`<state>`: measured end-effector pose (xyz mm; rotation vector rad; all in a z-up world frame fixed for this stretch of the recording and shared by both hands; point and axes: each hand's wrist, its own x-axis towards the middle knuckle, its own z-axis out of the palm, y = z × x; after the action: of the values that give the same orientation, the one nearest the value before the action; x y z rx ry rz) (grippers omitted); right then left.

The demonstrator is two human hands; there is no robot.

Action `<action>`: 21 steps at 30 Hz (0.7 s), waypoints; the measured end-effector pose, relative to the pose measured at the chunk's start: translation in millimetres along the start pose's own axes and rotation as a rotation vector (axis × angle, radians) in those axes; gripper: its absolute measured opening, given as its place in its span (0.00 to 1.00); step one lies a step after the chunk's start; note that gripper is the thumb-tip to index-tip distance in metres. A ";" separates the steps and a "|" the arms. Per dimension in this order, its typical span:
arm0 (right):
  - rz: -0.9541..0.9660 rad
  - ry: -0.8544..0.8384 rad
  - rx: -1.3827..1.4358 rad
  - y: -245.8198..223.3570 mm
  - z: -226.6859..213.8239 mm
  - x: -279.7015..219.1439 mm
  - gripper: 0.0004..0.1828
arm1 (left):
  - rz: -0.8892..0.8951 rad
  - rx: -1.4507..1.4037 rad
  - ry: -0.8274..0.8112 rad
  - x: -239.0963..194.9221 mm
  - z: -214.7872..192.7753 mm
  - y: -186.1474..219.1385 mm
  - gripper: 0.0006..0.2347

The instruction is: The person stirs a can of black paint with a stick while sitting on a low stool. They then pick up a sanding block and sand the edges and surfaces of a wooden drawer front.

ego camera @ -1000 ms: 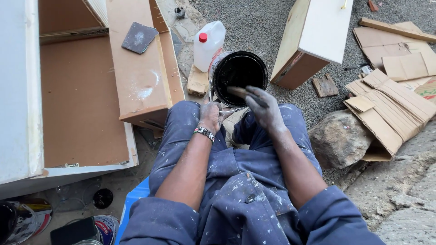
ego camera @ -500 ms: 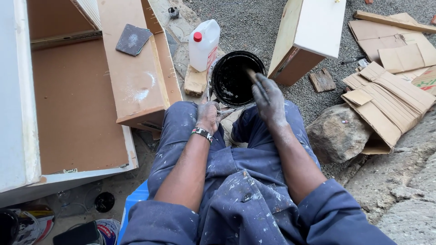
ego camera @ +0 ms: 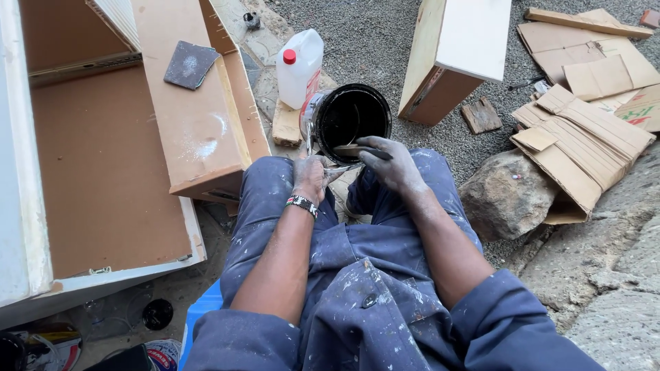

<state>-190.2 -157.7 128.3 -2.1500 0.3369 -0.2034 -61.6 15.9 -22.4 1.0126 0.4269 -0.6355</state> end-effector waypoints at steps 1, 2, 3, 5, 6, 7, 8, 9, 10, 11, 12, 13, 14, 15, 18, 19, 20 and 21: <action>0.003 0.002 0.002 -1.1 0.4 4.0 0.22 | -0.002 0.004 0.000 -6.3 2.6 4.6 0.50; -0.015 0.066 0.087 -2.2 0.8 7.9 0.23 | -0.009 -0.004 -0.013 -12.7 5.3 9.3 0.49; -0.035 0.130 0.173 -3.7 1.8 12.2 0.24 | -0.015 -0.012 -0.026 -18.8 7.5 14.7 0.48; -0.002 0.191 0.053 -17.6 -18.2 8.8 0.25 | -0.013 -0.003 -0.020 -53.2 19.5 36.1 0.46; 0.029 0.249 -0.070 -25.0 -28.5 8.4 0.25 | -0.010 0.001 -0.013 -69.7 26.2 47.8 0.44; 0.028 0.250 -0.070 -16.9 -24.6 6.1 0.25 | -0.009 0.001 -0.015 -44.0 15.2 30.9 0.44; 0.066 0.206 -0.144 -8.4 -20.7 3.9 0.24 | -0.024 -0.039 0.014 -18.1 4.3 13.8 0.45; 0.106 0.163 -0.218 0.9 -17.6 -0.1 0.23 | -0.041 -0.078 0.043 6.8 -6.3 -5.1 0.45; 0.108 0.164 -0.218 7.5 -9.4 1.9 0.23 | -0.043 -0.077 0.042 -10.6 2.5 7.7 0.45; 0.115 0.100 -0.050 14.4 -0.4 2.2 0.22 | -0.034 -0.029 0.039 -28.8 10.1 19.7 0.45; 0.121 0.035 0.119 21.3 8.4 2.4 0.20 | -0.026 0.020 0.037 -47.0 18.0 31.7 0.45; 0.123 0.039 0.122 12.6 1.3 3.7 0.20 | -0.027 0.024 0.035 -30.7 10.0 19.6 0.45; 0.124 0.101 0.178 3.6 -5.8 4.9 0.22 | -0.030 0.021 0.021 -14.7 2.0 7.8 0.45; 0.123 0.162 0.234 -6.0 -12.2 6.9 0.23 | -0.031 0.019 0.008 1.7 -6.7 -2.7 0.45; 0.136 0.178 0.005 -18.7 -30.3 4.6 0.23 | -0.020 0.051 0.000 -6.7 1.3 1.5 0.45; 0.136 0.177 0.005 -8.7 -26.5 5.5 0.23 | -0.021 0.051 0.001 -4.7 -0.6 1.8 0.45; 0.162 0.119 -0.072 1.6 -22.7 6.4 0.20 | -0.023 0.064 0.014 -2.6 -2.5 1.9 0.47; 0.190 0.061 -0.150 12.7 -19.4 6.5 0.18 | -0.028 0.078 0.025 -0.5 -4.1 0.7 0.48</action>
<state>-191.3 -181.8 128.8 -2.2457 0.6052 -0.1384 -61.7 19.9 -23.6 1.0912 0.4416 -0.6691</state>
